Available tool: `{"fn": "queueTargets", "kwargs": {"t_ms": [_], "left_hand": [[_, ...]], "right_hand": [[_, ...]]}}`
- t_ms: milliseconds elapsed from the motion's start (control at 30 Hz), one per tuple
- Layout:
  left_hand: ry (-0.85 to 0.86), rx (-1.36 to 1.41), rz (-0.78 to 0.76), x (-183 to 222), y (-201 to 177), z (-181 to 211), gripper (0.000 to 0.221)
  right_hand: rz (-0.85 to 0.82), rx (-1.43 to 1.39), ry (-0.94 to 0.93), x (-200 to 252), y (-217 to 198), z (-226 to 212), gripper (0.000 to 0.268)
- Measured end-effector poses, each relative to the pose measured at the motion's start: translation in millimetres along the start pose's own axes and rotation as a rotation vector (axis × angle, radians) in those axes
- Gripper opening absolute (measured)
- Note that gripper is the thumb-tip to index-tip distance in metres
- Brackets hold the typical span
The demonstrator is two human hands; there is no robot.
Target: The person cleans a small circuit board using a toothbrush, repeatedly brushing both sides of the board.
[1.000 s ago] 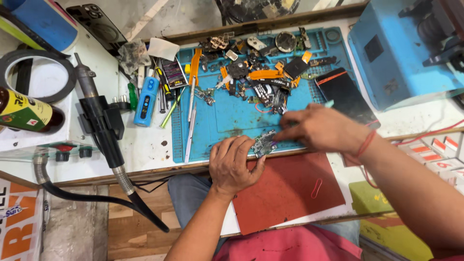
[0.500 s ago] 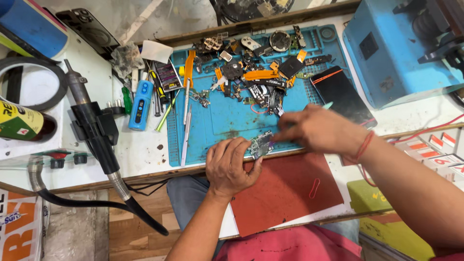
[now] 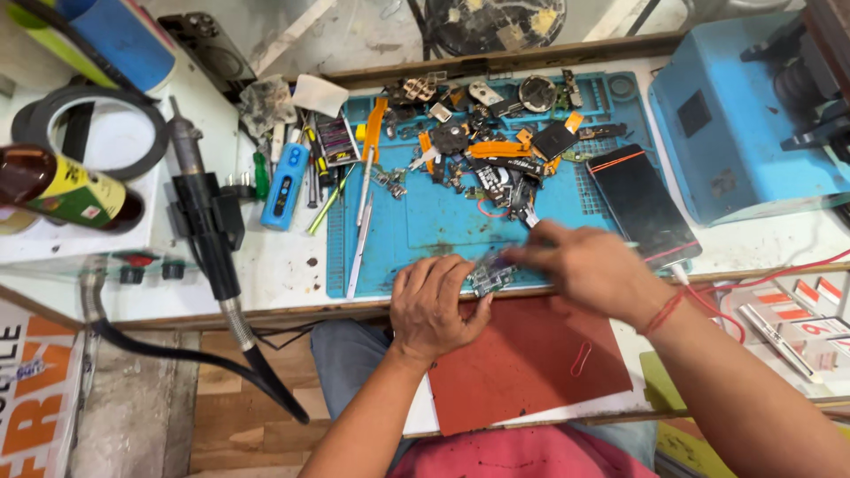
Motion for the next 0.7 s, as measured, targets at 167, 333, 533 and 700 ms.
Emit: {"fn": "queueTargets", "kwargs": {"t_ms": [167, 333, 533, 700], "left_hand": [[-0.005, 0.024, -0.02, -2, 0, -2, 0.048], [0.005, 0.029, 0.009, 1, 0, -2, 0.047], [0.004, 0.063, -0.005, -1, -6, 1, 0.047], [-0.013, 0.065, -0.002, 3, -7, 0, 0.047]], "right_hand": [[0.145, -0.129, 0.027, 31, 22, -29, 0.087], [0.161, -0.19, 0.288, 44, 45, -33, 0.073], [0.275, -0.271, 0.311, 53, 54, -44, 0.065], [0.295, -0.223, 0.245, 46, 54, -39, 0.064]]}}
Point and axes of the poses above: each hand's wrist, its own x-axis away from the middle knuckle, its own y-axis out of the palm, z = x × y, the point moved 5 cm from there along -x, towards the middle knuckle, and after that the axes turned 3 degrees about y, right-handed, at the moved point
